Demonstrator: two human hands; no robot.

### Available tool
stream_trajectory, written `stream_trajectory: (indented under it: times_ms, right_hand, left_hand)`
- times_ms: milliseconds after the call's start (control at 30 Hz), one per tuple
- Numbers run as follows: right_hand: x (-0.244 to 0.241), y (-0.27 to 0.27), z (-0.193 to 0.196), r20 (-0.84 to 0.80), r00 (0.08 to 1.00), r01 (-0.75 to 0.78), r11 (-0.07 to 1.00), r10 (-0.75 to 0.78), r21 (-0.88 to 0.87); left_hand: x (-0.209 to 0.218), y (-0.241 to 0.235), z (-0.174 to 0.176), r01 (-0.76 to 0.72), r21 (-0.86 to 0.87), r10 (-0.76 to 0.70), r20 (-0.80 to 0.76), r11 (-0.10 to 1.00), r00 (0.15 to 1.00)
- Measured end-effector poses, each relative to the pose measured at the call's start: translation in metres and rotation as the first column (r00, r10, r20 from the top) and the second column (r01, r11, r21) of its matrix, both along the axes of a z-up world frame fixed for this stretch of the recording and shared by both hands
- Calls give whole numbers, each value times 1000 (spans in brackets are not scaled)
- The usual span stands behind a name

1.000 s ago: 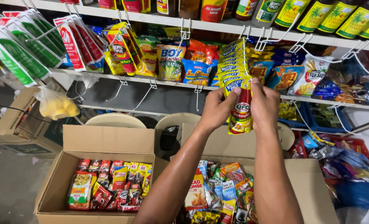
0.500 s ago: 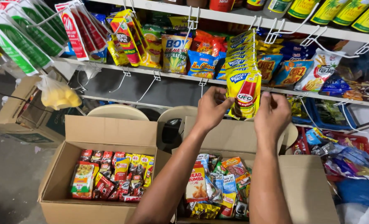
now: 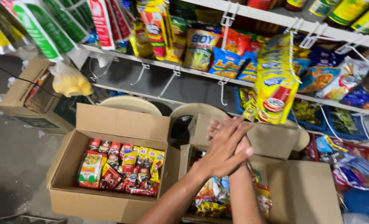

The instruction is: The person takes various packaged food items, including instant coffee, bread crumbs, and sauce sachets, from cardboard boxes and hangs them on metal hooks on a store shelf. The person repeatedly reaches into the boxes, selects items, and secures them onto the display rack.

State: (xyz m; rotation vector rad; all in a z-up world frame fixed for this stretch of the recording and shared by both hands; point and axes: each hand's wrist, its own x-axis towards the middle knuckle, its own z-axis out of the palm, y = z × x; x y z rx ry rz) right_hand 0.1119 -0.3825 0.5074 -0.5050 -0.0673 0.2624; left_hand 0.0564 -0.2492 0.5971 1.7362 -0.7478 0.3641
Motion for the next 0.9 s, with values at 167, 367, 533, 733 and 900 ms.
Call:
stream_trajectory:
  times_ms: [167, 367, 533, 733, 900]
  right_hand:
    - [-23, 63, 32, 9, 994, -106, 989, 108, -104]
    - [-46, 117, 105, -102, 993, 42, 983, -61, -176]
    - [-52, 140, 124, 58, 990, 138, 889, -125, -437]
    - [-57, 91, 153, 152, 938, 328, 653, -313, -682]
    - [-44, 16, 206, 494, 731, 634, 203, -470, -746]
  left_hand:
    - [2, 52, -13, -74, 209, 85, -43, 975, 995]
    - [46, 104, -19, -249, 428, 256, 42, 869, 966]
    - [84, 142, -28, -253, 303, 328, -231, 919, 916]
    - [87, 138, 8, -46, 123, 88, -365, 991, 927]
    - [99, 96, 22, -26, -57, 15, -179, 998, 984]
